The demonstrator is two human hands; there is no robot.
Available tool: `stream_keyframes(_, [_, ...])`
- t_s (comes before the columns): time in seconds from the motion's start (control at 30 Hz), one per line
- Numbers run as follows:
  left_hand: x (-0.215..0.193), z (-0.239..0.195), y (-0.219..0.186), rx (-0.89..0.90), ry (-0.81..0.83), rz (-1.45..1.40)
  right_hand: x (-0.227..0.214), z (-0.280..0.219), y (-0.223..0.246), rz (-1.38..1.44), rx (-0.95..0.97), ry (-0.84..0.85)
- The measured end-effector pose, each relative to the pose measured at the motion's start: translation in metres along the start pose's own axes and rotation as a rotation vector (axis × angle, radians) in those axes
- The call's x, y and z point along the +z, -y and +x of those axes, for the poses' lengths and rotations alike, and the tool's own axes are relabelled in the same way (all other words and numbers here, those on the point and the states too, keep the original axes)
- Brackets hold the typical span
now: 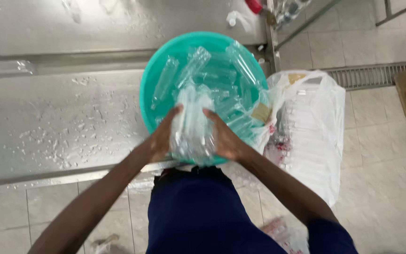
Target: The person washes clear cylindrical glassware in a green basin filled with water, using both hands to scrub and rinse the items. They repeatedly transfer the glassware from a white plastic bag into the basin and then place the cleaned pieces onto a stainless steel counter. The person briefly uses a smartphone before resuming the washing task.
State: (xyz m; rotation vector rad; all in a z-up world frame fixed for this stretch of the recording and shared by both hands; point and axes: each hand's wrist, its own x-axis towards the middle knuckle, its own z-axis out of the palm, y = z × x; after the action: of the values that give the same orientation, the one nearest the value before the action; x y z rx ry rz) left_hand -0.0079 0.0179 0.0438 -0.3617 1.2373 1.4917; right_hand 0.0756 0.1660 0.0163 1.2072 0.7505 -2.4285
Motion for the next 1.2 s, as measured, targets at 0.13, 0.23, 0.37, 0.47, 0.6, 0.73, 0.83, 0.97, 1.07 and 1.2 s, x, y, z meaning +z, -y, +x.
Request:
stream_keyframes(0.13, [0.007, -0.015, 0.006, -0.118, -0.009, 0.074, -0.007, -0.017, 0.008, -0.043, 0.054, -0.146])
stream_keyframes(0.23, [0.003, -0.007, 0.02, -0.059, 0.013, 0.077, -0.022, 0.013, -0.001, -0.079, 0.023, -0.084])
stream_keyframes(0.37, [-0.034, 0.034, 0.039, -0.166, 0.009, -0.123, -0.019, -0.008, -0.003, -0.203, 0.057, -0.095])
stream_keyframes(0.47, [-0.059, 0.054, 0.09, 0.176, 0.32, -0.149, -0.019, -0.005, 0.008, -0.291, 0.087, -0.118])
stream_keyframes(0.6, [-0.042, 0.058, 0.085, 0.142, 0.168, -0.106, -0.037, -0.024, 0.006, -0.65, -0.04, -0.086])
stream_keyframes(0.73, [-0.069, 0.109, 0.147, 0.313, 0.549, -0.281, -0.056, -0.04, -0.007, -0.801, -0.159, -0.128])
stream_keyframes(0.83, [-0.065, 0.082, 0.14, 0.405, 0.664, -0.052, -0.062, -0.049, -0.015, -0.914, -0.215, -0.153])
stream_keyframes(0.97, [-0.076, 0.122, 0.19, 0.604, 0.66, -0.019, -0.078, -0.055, -0.026, -1.124, -0.488, -0.097])
stream_keyframes(1.07, [-0.076, 0.157, 0.199, 0.747, 0.747, 0.215, -0.102, -0.054, -0.035, -1.185, -0.801, -0.056])
stream_keyframes(1.2, [-0.03, 0.115, 0.107, 1.0, 0.671, 0.345, -0.107, -0.008, -0.019, -1.269, -1.054, -0.096])
